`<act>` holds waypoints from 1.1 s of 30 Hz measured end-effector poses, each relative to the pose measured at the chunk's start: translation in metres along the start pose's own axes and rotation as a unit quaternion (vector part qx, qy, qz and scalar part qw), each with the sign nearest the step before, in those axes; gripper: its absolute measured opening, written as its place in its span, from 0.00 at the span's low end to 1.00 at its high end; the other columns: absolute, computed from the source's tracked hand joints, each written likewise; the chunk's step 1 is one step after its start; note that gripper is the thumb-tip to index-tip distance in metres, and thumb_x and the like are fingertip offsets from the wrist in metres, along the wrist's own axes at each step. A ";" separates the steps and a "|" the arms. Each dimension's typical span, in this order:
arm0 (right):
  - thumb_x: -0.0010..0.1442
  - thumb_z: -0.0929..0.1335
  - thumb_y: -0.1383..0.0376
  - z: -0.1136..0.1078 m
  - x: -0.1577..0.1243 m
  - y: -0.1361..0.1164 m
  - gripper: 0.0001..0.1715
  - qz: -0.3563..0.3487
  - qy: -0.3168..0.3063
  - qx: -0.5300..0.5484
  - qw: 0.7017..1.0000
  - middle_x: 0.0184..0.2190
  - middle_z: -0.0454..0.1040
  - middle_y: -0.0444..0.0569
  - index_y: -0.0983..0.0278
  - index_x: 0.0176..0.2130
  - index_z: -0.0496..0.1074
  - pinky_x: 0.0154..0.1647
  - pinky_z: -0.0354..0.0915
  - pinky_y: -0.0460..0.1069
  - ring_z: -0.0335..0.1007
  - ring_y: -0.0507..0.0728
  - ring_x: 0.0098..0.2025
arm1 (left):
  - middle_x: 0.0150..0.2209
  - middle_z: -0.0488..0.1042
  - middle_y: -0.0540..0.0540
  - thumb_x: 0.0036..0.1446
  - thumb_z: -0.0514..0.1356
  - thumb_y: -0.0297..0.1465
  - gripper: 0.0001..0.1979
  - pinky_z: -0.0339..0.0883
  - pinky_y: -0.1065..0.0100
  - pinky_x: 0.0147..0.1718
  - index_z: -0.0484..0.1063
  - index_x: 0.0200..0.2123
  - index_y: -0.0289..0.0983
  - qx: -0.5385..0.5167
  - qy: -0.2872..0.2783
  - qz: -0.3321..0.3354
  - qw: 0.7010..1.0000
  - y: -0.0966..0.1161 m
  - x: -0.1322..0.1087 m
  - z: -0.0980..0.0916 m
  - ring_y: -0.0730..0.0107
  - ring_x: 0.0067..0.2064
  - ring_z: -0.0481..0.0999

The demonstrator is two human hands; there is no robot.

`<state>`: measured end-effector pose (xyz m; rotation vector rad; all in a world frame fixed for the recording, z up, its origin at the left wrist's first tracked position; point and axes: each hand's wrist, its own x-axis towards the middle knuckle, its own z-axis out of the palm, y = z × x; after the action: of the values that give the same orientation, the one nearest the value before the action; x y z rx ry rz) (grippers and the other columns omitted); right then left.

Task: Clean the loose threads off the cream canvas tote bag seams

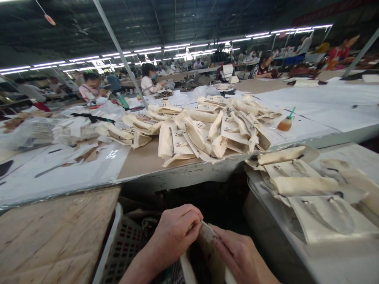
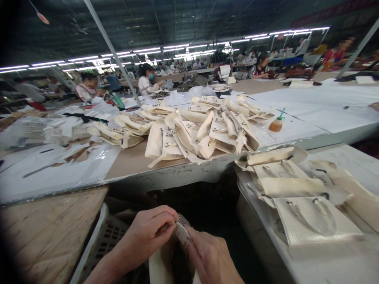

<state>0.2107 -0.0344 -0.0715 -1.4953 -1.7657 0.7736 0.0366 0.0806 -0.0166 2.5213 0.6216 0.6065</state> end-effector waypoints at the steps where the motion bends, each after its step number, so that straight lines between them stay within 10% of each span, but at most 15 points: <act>1: 0.71 0.56 0.58 0.000 0.000 0.000 0.21 0.000 -0.001 0.000 1.000 0.37 0.79 0.49 0.61 0.54 0.70 0.43 0.72 0.49 0.77 0.59 0.37 | 0.34 0.77 0.49 0.57 0.55 0.20 0.09 0.68 0.74 0.33 0.66 0.28 0.37 -0.001 0.002 0.002 1.000 0.000 0.000 0.000 0.72 0.34 0.76; 11: 0.71 0.57 0.62 -0.022 0.014 -0.022 0.15 0.018 -0.111 -0.018 0.993 0.38 0.79 0.45 0.59 0.43 0.71 0.41 0.66 0.47 0.76 0.57 0.40 | 0.30 0.75 0.52 0.52 0.56 0.19 0.11 0.64 0.72 0.31 0.60 0.25 0.39 -0.031 -0.001 -0.048 0.998 0.003 -0.004 0.001 0.72 0.32 0.73; 23: 0.68 0.59 0.67 -0.002 0.037 -0.013 0.14 0.015 -0.043 -0.085 0.995 0.33 0.80 0.44 0.60 0.42 0.73 0.32 0.61 0.47 0.78 0.57 0.33 | 0.39 0.77 0.52 0.48 0.61 0.22 0.17 0.65 0.68 0.40 0.66 0.42 0.41 -0.145 -0.035 -0.265 0.953 0.011 -0.007 -0.004 0.67 0.40 0.76; 33: 0.72 0.57 0.58 -0.005 0.041 -0.007 0.21 0.034 -0.020 -0.035 0.999 0.33 0.82 0.43 0.56 0.44 0.76 0.36 0.65 0.45 0.79 0.56 0.34 | 0.28 0.75 0.54 0.56 0.59 0.30 0.04 0.61 0.71 0.31 0.75 0.32 0.40 -0.081 -0.046 -0.321 0.943 0.013 -0.004 -0.006 0.69 0.31 0.73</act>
<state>0.2066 0.0048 -0.0577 -1.6031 -1.7966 0.7868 0.0343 0.0709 -0.0061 2.0061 1.2258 0.2779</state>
